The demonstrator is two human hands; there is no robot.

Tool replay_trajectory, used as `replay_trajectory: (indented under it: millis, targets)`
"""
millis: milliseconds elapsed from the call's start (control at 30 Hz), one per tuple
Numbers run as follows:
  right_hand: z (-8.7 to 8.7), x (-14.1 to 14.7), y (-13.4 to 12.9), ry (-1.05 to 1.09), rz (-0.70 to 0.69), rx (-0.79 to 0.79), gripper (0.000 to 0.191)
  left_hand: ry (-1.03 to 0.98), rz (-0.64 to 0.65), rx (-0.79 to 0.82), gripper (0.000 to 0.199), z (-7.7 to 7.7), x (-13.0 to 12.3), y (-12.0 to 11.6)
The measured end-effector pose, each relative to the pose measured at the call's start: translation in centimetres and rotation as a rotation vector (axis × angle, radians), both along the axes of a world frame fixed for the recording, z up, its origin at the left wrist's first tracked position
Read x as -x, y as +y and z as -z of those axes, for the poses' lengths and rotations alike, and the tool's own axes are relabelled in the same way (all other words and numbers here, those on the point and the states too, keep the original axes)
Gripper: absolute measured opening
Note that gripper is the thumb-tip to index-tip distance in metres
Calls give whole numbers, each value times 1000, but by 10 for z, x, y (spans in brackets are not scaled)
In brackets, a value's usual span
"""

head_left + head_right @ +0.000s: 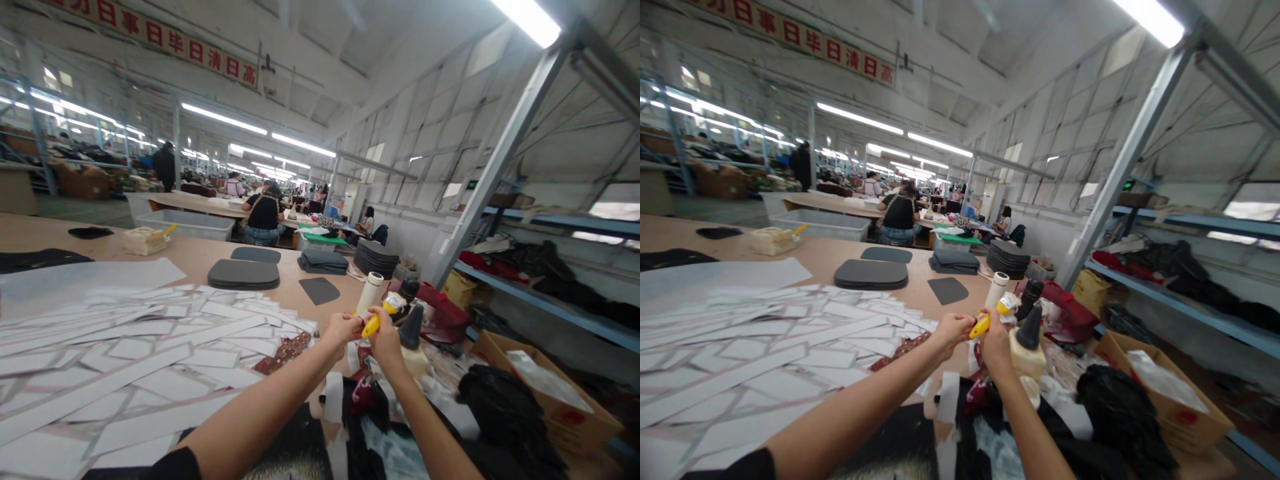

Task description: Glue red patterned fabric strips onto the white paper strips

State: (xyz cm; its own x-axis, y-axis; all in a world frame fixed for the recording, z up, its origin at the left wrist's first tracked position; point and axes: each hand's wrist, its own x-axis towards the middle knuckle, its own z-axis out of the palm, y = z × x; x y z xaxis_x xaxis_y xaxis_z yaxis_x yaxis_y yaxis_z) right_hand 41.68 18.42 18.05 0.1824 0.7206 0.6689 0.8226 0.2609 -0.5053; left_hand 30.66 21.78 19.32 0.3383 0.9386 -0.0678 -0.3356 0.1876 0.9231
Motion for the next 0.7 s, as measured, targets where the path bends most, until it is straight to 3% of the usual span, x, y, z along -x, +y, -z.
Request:
replay_trajectory:
  millis: [233, 433, 533, 633, 700]
  targets:
    - [1, 3, 0, 21, 1, 18, 29, 85, -38, -69, 15, 2, -2, -1]
    - [-2, -9, 4, 12, 70, -6, 36, 369, -117, -182, 14, 17, -2, 13]
    - [-26, -38, 13, 2, 212, -76, 39, 630, -161, -272, 13, 38, 10, 23]
    - [-67, -77, 24, -1, 336, -131, 39, 925, -173, -391, 7, 64, 28, 27]
    - [-98, -103, 32, -10, 403, -159, 39, 1091, -163, -500, 14, 80, 39, 25]
